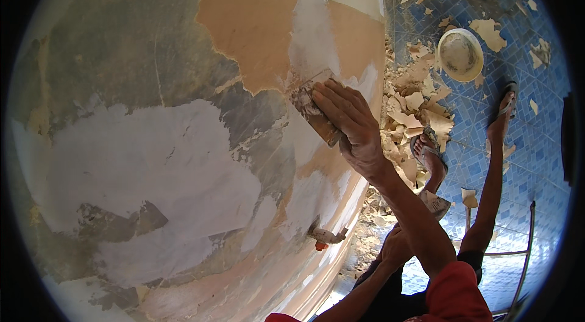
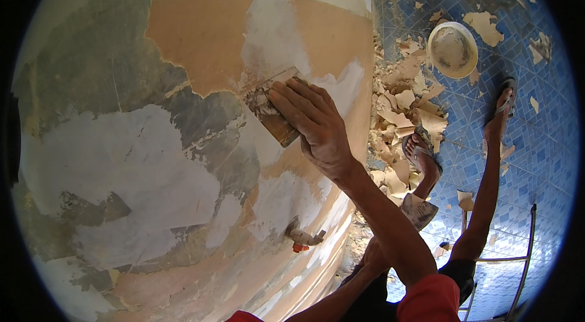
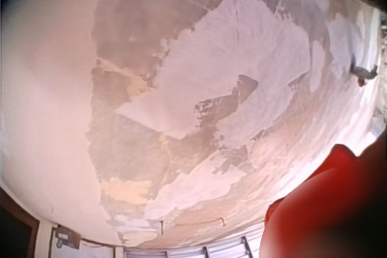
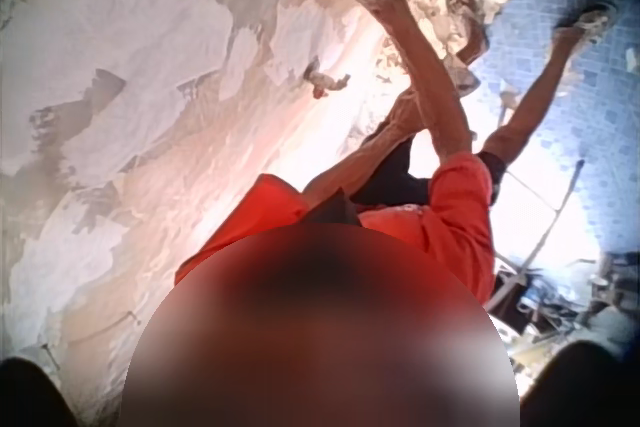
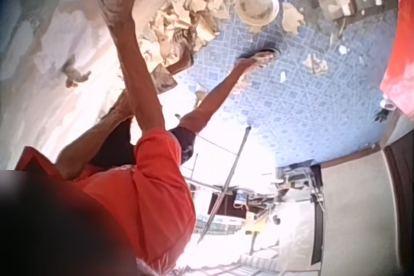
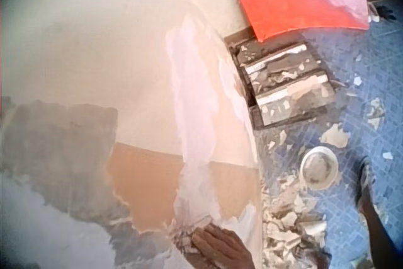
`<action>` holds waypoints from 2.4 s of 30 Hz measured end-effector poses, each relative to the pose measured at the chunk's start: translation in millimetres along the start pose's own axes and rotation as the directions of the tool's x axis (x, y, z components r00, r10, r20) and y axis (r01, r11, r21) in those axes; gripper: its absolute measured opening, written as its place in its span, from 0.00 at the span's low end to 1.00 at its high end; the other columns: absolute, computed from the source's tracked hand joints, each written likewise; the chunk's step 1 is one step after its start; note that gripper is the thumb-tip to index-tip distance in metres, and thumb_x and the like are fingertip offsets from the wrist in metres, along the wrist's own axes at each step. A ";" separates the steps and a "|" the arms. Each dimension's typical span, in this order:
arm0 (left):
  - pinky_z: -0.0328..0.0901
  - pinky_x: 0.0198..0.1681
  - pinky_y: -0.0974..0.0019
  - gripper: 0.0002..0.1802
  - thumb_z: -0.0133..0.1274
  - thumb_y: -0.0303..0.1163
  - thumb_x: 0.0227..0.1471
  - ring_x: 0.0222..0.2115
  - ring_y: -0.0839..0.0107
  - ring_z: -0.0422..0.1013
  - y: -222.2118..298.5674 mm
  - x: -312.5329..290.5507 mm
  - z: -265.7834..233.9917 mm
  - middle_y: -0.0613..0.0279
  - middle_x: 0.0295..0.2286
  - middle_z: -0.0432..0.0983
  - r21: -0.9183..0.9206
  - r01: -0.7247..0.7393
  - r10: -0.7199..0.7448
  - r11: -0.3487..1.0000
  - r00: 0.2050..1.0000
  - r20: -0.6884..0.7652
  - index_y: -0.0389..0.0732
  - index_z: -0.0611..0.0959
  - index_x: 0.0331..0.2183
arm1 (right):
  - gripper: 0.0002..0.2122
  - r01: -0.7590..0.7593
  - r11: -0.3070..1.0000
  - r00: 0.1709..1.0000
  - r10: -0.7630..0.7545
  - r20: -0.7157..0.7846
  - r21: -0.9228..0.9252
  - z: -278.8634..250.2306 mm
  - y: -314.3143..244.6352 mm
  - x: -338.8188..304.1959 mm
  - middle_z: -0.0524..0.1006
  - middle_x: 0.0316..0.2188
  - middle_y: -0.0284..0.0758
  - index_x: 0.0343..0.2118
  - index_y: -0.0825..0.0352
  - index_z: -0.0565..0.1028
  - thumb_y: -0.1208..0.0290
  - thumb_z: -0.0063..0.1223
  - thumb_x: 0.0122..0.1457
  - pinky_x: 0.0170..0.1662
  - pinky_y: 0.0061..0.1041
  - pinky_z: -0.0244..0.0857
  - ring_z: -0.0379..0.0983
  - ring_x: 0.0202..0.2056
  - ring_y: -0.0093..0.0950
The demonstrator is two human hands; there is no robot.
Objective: The person scrapes a damaged wall with a small scraper, removing loose paint and plaster. They occasionally transfer material to a larger scraper and continue scraping different sections of the wall.
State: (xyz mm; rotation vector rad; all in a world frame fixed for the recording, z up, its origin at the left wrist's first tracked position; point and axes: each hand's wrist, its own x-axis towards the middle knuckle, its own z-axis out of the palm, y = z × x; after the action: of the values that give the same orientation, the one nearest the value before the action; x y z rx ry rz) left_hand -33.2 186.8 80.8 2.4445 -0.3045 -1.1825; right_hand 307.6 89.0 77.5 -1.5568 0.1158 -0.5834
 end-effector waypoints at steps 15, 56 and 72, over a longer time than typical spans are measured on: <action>0.70 0.50 0.50 0.17 0.64 0.42 0.52 0.41 0.49 0.79 -4.9 -2.7 6.0 0.46 0.35 0.84 -0.149 0.125 -0.130 0.981 0.991 -0.025 0.38 0.86 0.37 | 0.22 -0.328 0.944 0.944 0.325 0.059 0.043 -9.4 -52.4 -107.0 0.76 0.60 0.42 0.60 0.65 0.76 0.81 0.55 0.62 0.65 0.44 0.60 0.71 0.63 0.40; 0.66 0.45 0.49 0.22 0.62 0.44 0.54 0.38 0.53 0.74 -8.1 -11.2 25.5 0.57 0.32 0.77 -0.060 0.103 -0.103 0.993 0.995 0.007 0.41 0.81 0.45 | 0.30 -0.273 0.962 0.959 0.272 0.076 0.007 8.1 -75.4 -86.9 0.79 0.57 0.39 0.60 0.63 0.76 0.86 0.57 0.51 0.56 0.38 0.72 0.77 0.54 0.38; 0.65 0.45 0.52 0.24 0.58 0.51 0.61 0.41 0.60 0.72 -13.3 -10.3 35.9 0.56 0.37 0.76 -0.068 0.054 -0.052 0.996 0.998 0.033 0.40 0.80 0.46 | 0.25 -0.200 0.980 0.978 0.199 0.068 0.011 5.2 -68.9 -86.1 0.79 0.54 0.40 0.59 0.67 0.76 0.89 0.52 0.56 0.55 0.37 0.72 0.77 0.52 0.42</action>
State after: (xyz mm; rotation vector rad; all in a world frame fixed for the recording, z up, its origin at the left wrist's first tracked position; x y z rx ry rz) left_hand -67.6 193.1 62.1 2.3898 -0.2058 -1.2338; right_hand 216.5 136.0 118.7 -1.5250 0.2127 -0.3730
